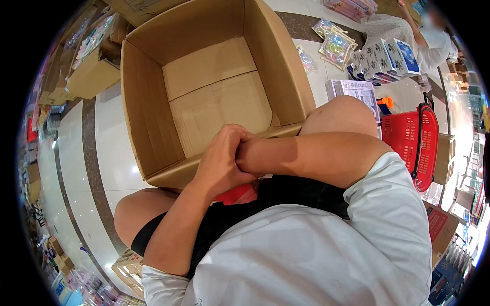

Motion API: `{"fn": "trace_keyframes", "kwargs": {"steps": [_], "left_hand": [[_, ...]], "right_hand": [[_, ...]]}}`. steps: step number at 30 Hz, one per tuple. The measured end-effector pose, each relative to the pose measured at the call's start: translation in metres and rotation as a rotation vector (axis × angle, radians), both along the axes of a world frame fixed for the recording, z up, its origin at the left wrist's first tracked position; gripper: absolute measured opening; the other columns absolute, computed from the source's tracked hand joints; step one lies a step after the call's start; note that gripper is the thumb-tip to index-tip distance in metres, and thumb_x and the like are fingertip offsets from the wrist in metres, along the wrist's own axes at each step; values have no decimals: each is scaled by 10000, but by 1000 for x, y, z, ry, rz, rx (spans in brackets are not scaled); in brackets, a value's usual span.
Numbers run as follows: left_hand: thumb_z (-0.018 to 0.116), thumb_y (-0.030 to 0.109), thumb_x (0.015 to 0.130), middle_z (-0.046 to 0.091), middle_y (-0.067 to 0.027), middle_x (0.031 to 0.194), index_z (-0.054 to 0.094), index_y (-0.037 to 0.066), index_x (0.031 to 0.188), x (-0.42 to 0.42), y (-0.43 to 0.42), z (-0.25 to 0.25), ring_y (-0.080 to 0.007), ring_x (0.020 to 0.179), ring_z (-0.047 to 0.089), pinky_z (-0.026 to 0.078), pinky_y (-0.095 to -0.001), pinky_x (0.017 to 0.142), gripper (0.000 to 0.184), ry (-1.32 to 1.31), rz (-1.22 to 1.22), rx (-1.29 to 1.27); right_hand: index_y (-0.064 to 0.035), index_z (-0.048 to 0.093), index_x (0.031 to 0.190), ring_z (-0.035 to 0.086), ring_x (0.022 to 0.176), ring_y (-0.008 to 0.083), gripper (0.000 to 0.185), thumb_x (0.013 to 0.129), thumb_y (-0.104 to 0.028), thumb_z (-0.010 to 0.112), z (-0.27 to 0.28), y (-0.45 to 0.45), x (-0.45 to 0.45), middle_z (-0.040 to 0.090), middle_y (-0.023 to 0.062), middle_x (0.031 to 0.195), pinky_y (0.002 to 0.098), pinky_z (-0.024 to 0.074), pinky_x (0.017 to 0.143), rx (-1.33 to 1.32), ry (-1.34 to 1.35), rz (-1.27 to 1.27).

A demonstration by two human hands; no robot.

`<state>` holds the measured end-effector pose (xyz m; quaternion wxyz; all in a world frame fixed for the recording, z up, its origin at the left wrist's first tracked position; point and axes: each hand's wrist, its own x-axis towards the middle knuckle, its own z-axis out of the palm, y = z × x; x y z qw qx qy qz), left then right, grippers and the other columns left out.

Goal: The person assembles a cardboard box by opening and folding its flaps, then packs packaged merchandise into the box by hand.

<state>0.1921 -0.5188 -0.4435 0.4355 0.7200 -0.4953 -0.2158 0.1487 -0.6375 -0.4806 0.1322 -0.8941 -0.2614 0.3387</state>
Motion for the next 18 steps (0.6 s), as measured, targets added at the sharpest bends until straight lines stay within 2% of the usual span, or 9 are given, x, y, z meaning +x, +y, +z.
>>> {"fn": "trace_keyframes", "kwargs": {"steps": [4,6,10,12,16,18], "left_hand": [[906,129,503,554,-158,1151,530,41,1087,-1,0,1,-375,1069,567,496,-424,899,700,4,3,8],[908,135,503,553,-158,1150,530,42,1085,-1,-1,0,-374,1065,567,495,-423,896,700,3,3,6],[917,152,496,555,-156,1141,528,44,1067,-1,-1,0,-373,1051,568,496,-422,881,699,9,13,14],[933,138,491,548,-159,1154,491,54,1064,-1,-1,1,-355,1077,587,510,-415,886,729,-6,2,32],[948,116,481,538,-160,1154,445,65,1046,-1,-2,2,-336,1105,607,527,-408,885,758,-23,-9,55],[929,132,485,548,-157,1139,482,56,1041,-1,-2,1,-355,1067,588,513,-416,873,718,-4,3,35]], "right_hand": [[-272,699,1197,542,1243,266,571,632,-243,775,3,-2,1,660,55,1269,489,415,1019,-55,-10,64],[-274,703,1189,545,1241,256,574,621,-235,777,-3,-7,-4,658,54,1276,473,413,1022,81,-41,29],[-275,703,1186,547,1236,254,572,619,-244,772,-14,-6,-9,661,50,1268,468,409,1021,93,-68,-11],[-280,705,1175,547,1234,250,565,615,-256,770,-31,-6,-15,663,47,1259,456,404,1020,204,-218,-65],[-282,712,1156,552,1224,249,543,616,-274,763,-35,-8,-17,671,44,1240,449,403,1012,216,-254,-66],[-282,719,1141,562,1210,253,526,617,-283,760,-28,-10,-16,676,41,1230,449,408,1005,183,-236,-24]]}}
